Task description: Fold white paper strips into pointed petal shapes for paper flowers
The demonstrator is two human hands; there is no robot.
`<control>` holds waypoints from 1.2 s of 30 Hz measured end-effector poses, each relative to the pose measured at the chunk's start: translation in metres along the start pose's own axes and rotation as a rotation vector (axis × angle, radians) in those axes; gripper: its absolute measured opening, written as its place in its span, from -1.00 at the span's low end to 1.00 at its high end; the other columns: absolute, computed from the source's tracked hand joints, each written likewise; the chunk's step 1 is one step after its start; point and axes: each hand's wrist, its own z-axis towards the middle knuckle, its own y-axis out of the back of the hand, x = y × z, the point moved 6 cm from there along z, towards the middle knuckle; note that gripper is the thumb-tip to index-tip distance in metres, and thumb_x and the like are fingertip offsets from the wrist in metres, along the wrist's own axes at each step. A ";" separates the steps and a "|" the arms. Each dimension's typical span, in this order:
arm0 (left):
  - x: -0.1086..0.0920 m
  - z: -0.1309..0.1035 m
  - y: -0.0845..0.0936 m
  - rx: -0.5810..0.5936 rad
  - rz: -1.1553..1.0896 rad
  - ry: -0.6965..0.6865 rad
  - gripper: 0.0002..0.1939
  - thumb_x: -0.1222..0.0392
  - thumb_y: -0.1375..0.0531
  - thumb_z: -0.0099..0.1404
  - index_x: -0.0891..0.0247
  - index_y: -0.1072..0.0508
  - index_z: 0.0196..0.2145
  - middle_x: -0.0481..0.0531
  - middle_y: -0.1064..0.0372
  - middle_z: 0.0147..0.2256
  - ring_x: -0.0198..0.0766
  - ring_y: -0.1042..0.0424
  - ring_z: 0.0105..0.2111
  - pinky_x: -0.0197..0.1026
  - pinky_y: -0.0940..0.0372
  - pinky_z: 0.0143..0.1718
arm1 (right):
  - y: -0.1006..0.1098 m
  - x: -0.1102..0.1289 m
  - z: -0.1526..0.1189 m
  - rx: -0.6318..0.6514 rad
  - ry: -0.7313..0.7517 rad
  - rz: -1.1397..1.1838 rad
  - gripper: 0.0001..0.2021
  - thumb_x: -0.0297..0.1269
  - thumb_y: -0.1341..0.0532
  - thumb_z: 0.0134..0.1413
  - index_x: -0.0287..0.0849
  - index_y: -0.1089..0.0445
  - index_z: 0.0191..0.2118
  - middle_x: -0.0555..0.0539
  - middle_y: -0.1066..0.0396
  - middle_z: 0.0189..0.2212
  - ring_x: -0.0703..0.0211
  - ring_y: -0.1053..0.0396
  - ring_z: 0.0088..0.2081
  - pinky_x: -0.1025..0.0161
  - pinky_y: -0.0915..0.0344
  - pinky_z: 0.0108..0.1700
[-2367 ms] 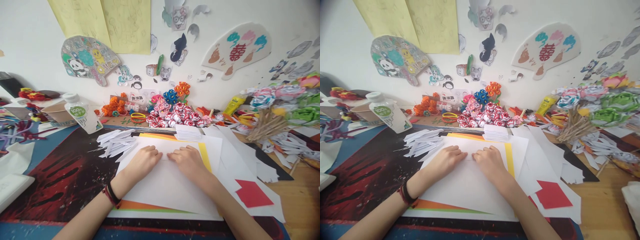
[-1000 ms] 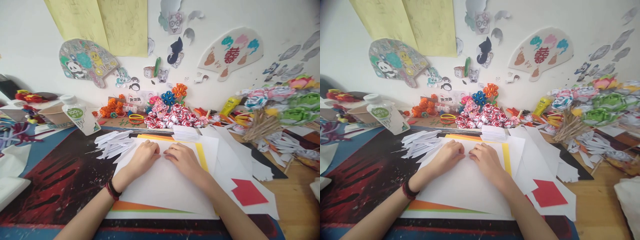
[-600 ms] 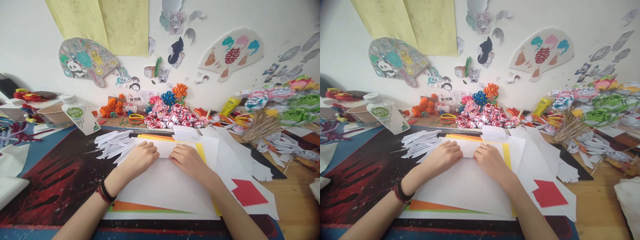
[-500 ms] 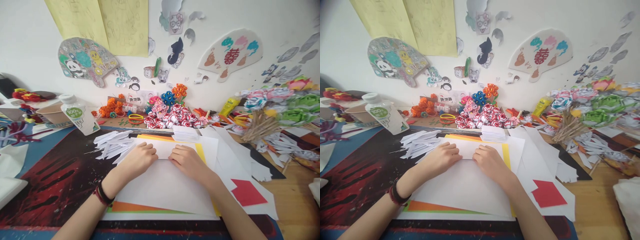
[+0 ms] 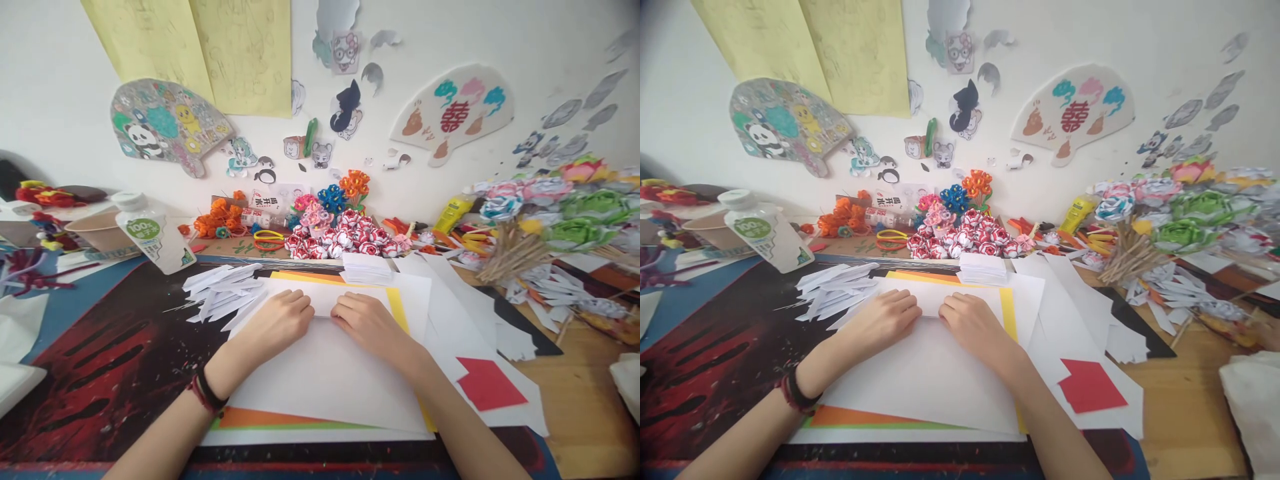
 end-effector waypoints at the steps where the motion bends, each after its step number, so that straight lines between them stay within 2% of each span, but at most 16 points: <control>1: 0.000 0.001 0.000 -0.012 -0.015 0.026 -0.77 0.34 -0.02 0.39 0.31 -0.39 -0.41 0.06 -0.32 -0.41 -0.19 -0.25 -0.36 -0.16 -0.08 -0.37 | 0.000 0.001 0.001 -0.008 -0.001 -0.002 -0.77 -0.44 -0.06 0.29 -0.24 -0.37 -0.39 -0.06 -0.38 -0.41 0.16 -0.28 -0.34 0.22 -0.16 -0.28; 6: -0.002 0.005 -0.002 -0.087 -0.186 0.120 -0.75 0.18 0.00 0.44 0.28 -0.42 -0.31 0.04 -0.37 -0.38 -0.20 -0.28 -0.34 -0.16 -0.12 -0.32 | 0.003 0.001 0.001 -0.055 -0.067 0.218 -0.88 -0.41 -0.10 0.25 -0.20 -0.37 -0.30 -0.05 -0.40 -0.34 0.18 -0.33 -0.29 0.25 -0.22 -0.23; 11: -0.004 0.003 0.000 -0.102 -0.371 0.126 -0.70 0.22 0.04 0.45 0.30 -0.43 -0.34 0.05 -0.39 -0.42 -0.22 -0.31 -0.35 -0.20 -0.16 -0.31 | 0.003 -0.002 0.000 -0.065 -0.148 0.474 -0.86 -0.39 -0.12 0.25 -0.16 -0.44 -0.22 -0.03 -0.45 -0.27 0.19 -0.38 -0.21 0.27 -0.24 -0.15; 14: -0.003 0.002 0.002 -0.102 -0.458 0.138 -0.68 0.24 0.05 0.44 0.30 -0.45 -0.35 0.05 -0.38 -0.44 -0.24 -0.33 -0.36 -0.23 -0.18 -0.33 | 0.001 -0.004 0.000 -0.060 -0.173 0.580 -0.84 -0.39 -0.13 0.24 -0.16 -0.46 -0.31 -0.02 -0.45 -0.33 0.22 -0.39 -0.28 0.30 -0.24 -0.21; 21: 0.011 0.000 0.003 -0.105 -0.568 0.211 -0.77 0.17 -0.10 0.37 0.25 -0.53 -0.32 0.02 -0.42 -0.43 -0.30 -0.38 -0.40 -0.29 -0.18 -0.35 | 0.000 -0.011 -0.002 -0.077 -0.181 0.567 -0.85 -0.45 -0.17 0.17 -0.19 -0.39 -0.42 0.01 -0.39 -0.42 0.25 -0.31 -0.37 0.31 -0.18 -0.30; 31: 0.018 -0.002 0.017 -0.073 -0.708 0.229 -0.76 0.15 -0.12 0.36 0.24 -0.57 -0.33 0.02 -0.50 -0.41 -0.33 -0.40 -0.44 -0.30 -0.21 -0.35 | 0.006 -0.015 -0.003 -0.092 -0.165 0.548 -0.84 -0.50 -0.16 0.14 -0.19 -0.36 -0.44 0.03 -0.35 -0.46 0.27 -0.26 -0.42 0.33 -0.14 -0.34; 36: 0.018 -0.001 0.020 -0.104 -0.729 0.204 -0.76 0.23 -0.12 0.35 0.27 -0.56 -0.40 -0.01 -0.50 -0.45 -0.35 -0.40 -0.45 -0.32 -0.19 -0.36 | 0.007 -0.014 -0.003 -0.104 -0.154 0.556 -0.84 -0.50 -0.16 0.13 -0.19 -0.34 -0.45 0.04 -0.33 -0.49 0.29 -0.23 -0.44 0.35 -0.12 -0.37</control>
